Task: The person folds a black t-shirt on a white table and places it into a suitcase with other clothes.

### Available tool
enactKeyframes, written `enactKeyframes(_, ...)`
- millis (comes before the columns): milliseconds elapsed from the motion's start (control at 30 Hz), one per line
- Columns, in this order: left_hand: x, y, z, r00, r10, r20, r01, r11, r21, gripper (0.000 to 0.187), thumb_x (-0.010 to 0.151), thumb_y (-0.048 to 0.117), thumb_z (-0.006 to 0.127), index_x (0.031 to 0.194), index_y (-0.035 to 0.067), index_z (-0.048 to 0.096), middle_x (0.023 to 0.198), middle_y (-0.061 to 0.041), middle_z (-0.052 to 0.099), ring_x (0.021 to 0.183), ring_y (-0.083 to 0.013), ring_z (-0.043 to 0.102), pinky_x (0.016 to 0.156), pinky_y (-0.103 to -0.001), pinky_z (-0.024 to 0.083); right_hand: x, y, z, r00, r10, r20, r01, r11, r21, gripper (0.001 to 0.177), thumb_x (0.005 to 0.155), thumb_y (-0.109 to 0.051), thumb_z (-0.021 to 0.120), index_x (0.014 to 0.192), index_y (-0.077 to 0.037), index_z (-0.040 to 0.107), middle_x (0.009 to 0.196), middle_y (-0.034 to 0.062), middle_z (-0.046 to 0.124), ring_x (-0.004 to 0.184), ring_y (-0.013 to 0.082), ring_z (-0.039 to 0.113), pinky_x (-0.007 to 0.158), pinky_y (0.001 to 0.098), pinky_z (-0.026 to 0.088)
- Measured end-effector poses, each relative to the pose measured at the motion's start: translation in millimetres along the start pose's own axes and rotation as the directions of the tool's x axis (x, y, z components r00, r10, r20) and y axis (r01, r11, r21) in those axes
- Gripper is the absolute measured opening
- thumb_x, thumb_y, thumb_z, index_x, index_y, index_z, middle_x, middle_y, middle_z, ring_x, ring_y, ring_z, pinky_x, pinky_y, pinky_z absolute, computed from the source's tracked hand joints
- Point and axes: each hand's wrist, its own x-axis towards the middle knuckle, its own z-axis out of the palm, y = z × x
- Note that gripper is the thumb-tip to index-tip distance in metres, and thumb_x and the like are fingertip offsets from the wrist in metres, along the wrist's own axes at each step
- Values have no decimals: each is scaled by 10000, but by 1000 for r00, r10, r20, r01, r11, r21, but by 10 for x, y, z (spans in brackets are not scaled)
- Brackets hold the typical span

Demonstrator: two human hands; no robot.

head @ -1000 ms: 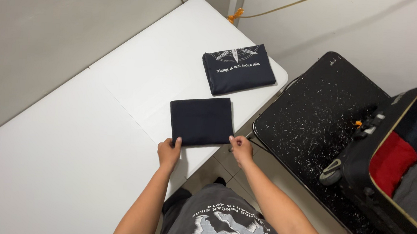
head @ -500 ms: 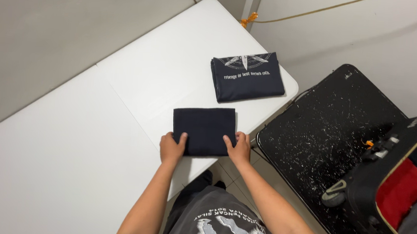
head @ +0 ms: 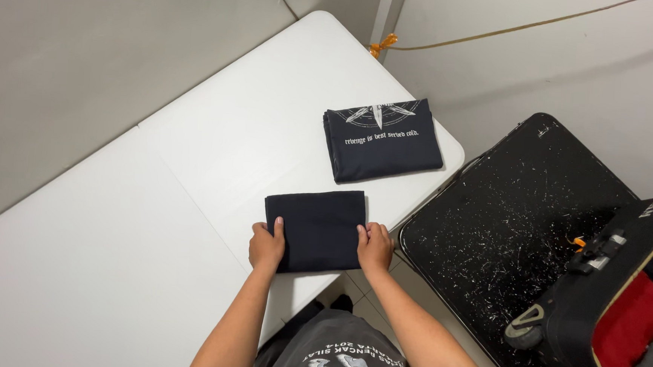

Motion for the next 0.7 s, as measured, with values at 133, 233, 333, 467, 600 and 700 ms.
enactKeyframes(133, 103, 72, -110, 997, -27, 66, 21, 995, 97, 544, 1037, 569, 430, 1199, 98, 649, 1042, -148, 756, 993, -334, 722, 851, -476, 557, 99, 84, 138, 997, -44, -56, 41, 997, -62, 187, 1038, -288, 610, 1002, -113, 666, 987, 67, 666, 981, 306, 627, 929, 455, 453)
enactKeyframes(233, 176, 8, -138, 999, 51, 8, -51, 993, 109, 516, 1030, 546, 431, 1200, 110, 648, 1021, -137, 758, 975, -337, 721, 834, -482, 559, 161, -71, 117, 987, -92, -132, 81, 993, -91, 210, 1000, -321, 635, 1015, -112, 654, 972, 71, 646, 977, 306, 610, 939, 465, 433)
enactKeyframes(333, 264, -25, -142, 989, 143, -38, -141, 989, 44, 556, 990, 568, 486, 1154, 63, 651, 1009, -137, 745, 947, -336, 718, 814, -479, 558, 213, -254, 20, 987, -119, -110, 105, 987, -124, 302, 921, -383, 684, 998, -93, 649, 905, 67, 636, 932, 293, 611, 937, 479, 414)
enactKeyframes(467, 330, 110, -140, 994, 112, -3, -110, 984, 138, 567, 989, 579, 487, 1144, 59, 650, 997, -143, 742, 947, -339, 725, 814, -475, 571, 367, -260, 68, 1000, 11, -7, -12, 987, -162, 265, 980, -368, 642, 908, -113, 653, 891, 30, 661, 969, 252, 631, 1002, 454, 408)
enactKeyframes(600, 408, 205, -171, 996, 93, 15, -93, 963, 252, 569, 1093, 557, 368, 1113, 94, 699, 1016, -158, 750, 998, -390, 706, 857, -511, 551, 416, -11, 137, 997, -20, -78, 7, 985, -172, 240, 1050, -324, 594, 956, -113, 661, 963, 43, 667, 1022, 274, 626, 992, 451, 405)
enactKeyframes(700, 420, 295, -217, 1000, -17, -23, 19, 993, 114, 580, 1055, 583, 351, 1152, 113, 678, 1000, -144, 755, 983, -355, 718, 847, -496, 551, 563, -28, 68, 994, -68, -87, 56, 989, -139, 252, 1045, -340, 594, 998, -103, 666, 958, 59, 664, 1013, 289, 622, 997, 469, 385)
